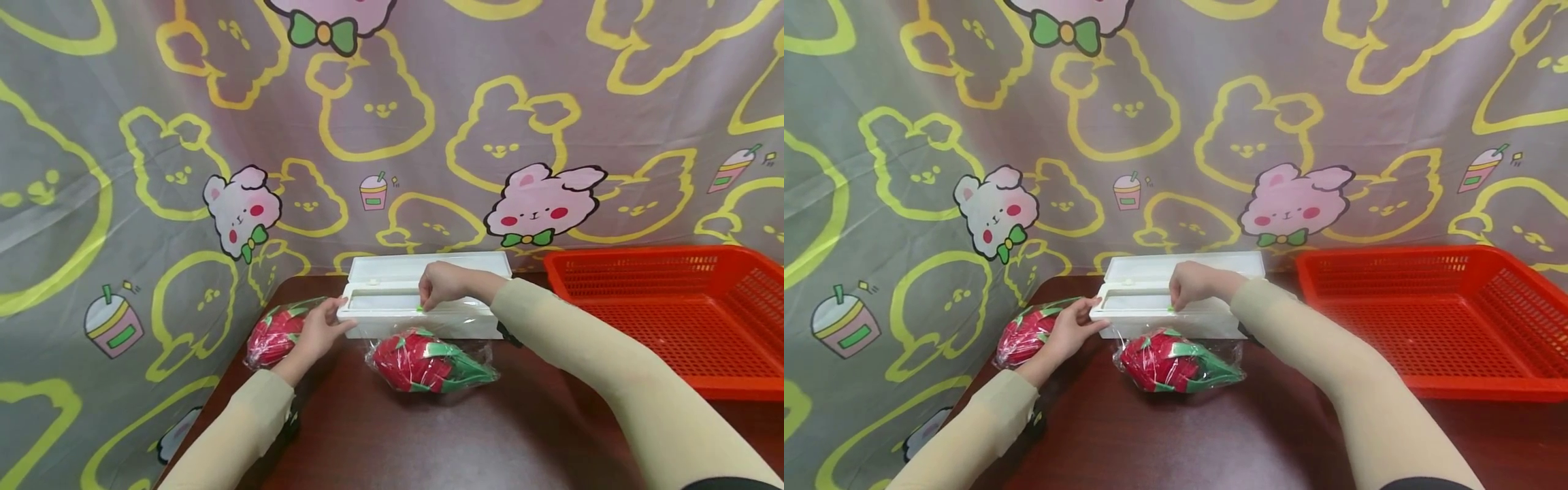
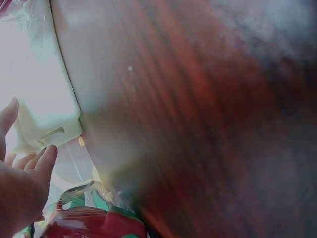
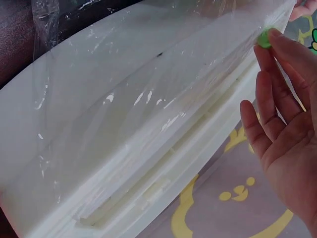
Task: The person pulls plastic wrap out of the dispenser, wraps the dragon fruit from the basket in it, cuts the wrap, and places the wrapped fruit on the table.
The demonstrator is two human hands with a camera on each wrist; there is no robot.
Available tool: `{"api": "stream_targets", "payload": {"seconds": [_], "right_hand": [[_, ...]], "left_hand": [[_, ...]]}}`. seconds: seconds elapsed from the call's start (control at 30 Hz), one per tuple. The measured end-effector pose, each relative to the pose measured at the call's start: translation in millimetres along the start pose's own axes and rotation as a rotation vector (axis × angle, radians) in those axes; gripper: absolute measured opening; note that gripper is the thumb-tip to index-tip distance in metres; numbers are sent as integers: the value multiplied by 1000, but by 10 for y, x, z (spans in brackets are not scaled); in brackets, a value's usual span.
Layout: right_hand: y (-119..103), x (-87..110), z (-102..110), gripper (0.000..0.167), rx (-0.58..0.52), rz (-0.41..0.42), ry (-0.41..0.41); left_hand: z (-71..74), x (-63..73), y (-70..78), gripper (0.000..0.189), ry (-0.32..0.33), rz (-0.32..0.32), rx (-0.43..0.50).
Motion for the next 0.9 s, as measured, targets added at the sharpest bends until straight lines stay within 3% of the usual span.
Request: {"api": "stream_targets", "payload": {"seconds": [0.5, 0.9], "right_hand": [[-37, -13, -42, 4, -10, 8, 20], [-44, 36, -50, 4, -3, 29, 36]], "left_hand": [[-8, -12, -26, 41, 4, 11, 8], [-10, -6, -16, 41, -5, 33, 7]]}}
Point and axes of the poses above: each hand's wrist, its own x-axis away from the middle knuckle, its own z-axis out of the back of the hand, y = z × x, the point moved 1 cm from there along -x, towards the middle knuckle, and after that the axes turned 11 degrees about x, right-handed, at the moved point
